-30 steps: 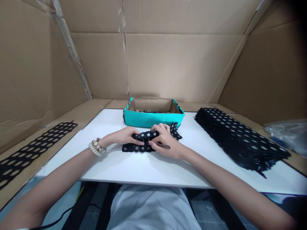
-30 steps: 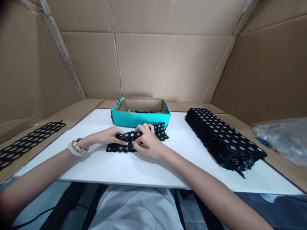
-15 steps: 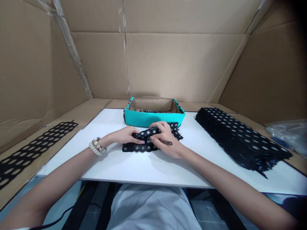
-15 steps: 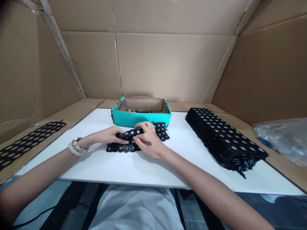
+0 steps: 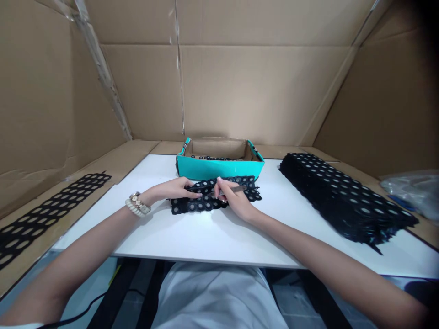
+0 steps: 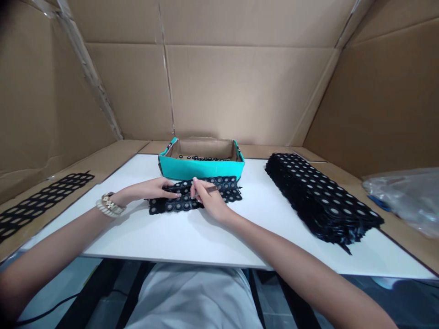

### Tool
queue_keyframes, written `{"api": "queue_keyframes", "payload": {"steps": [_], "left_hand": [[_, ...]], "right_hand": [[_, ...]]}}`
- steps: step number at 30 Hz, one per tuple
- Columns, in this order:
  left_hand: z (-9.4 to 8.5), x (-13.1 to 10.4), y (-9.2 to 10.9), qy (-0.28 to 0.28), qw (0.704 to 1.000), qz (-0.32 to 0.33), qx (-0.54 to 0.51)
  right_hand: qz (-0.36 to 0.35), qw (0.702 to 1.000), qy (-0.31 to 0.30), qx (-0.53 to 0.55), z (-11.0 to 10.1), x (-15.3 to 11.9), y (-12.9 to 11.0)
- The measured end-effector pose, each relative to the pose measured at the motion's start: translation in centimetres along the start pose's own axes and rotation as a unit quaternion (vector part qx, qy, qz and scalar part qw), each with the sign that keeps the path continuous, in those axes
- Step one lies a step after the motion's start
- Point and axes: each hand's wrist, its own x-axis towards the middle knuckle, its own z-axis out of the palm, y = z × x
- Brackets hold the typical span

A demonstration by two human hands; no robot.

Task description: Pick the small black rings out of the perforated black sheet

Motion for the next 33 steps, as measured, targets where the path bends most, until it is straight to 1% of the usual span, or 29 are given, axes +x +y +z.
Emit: {"api": "queue_keyframes", "payload": {"steps": [2,8,14,17,23,25,27,29,31,33], "left_hand": [[0.0,0.0,-0.1,-0.001,1.000,-0.010,0.005],[-0.1,0.0,0.1,-0.022,0.998,-0.062,0.006],[-0.1,0.0,0.0,-0.027,0.998,-0.052,-0.005],[0.0,0.1,-0.1,-0.030,0.998,-0.057,-0.009],[0.9,0.0,0.5,-0.003,0.994,-0.052,-0.100],[1.2,-0.1,0.9,0.013,0.989,-0.064,-0.134],[1.5,-0.2,1.4,0.021,0.978,-0.086,-0.191],[1.5,-0.3,1.7,0.011,0.962,-0.105,-0.252],[1.3,-0.3,1.9,-0.004,0.953,-0.112,-0.282],[0.9,-0.3,1.8,-0.015,0.961,-0.095,-0.258]], "right_hand": [[0.019,1.000,-0.019,0.012,0.3,0.4,0.5],[0.036,0.999,-0.034,0.004,0.6,0.5,1.4],[0.041,0.997,-0.051,0.041,0.6,0.4,1.6],[0.034,0.998,-0.056,0.022,0.7,0.5,1.5],[0.029,0.997,-0.042,-0.065,1.3,0.8,1.5],[0.023,0.996,-0.043,-0.072,1.6,0.7,1.5],[0.011,0.996,-0.050,-0.080,1.7,0.6,1.4],[0.003,0.995,-0.056,-0.083,1.8,0.5,1.2],[0.003,0.995,-0.058,-0.079,1.8,0.5,1.0],[0.006,0.995,-0.055,-0.081,1.7,0.4,0.9]]}}
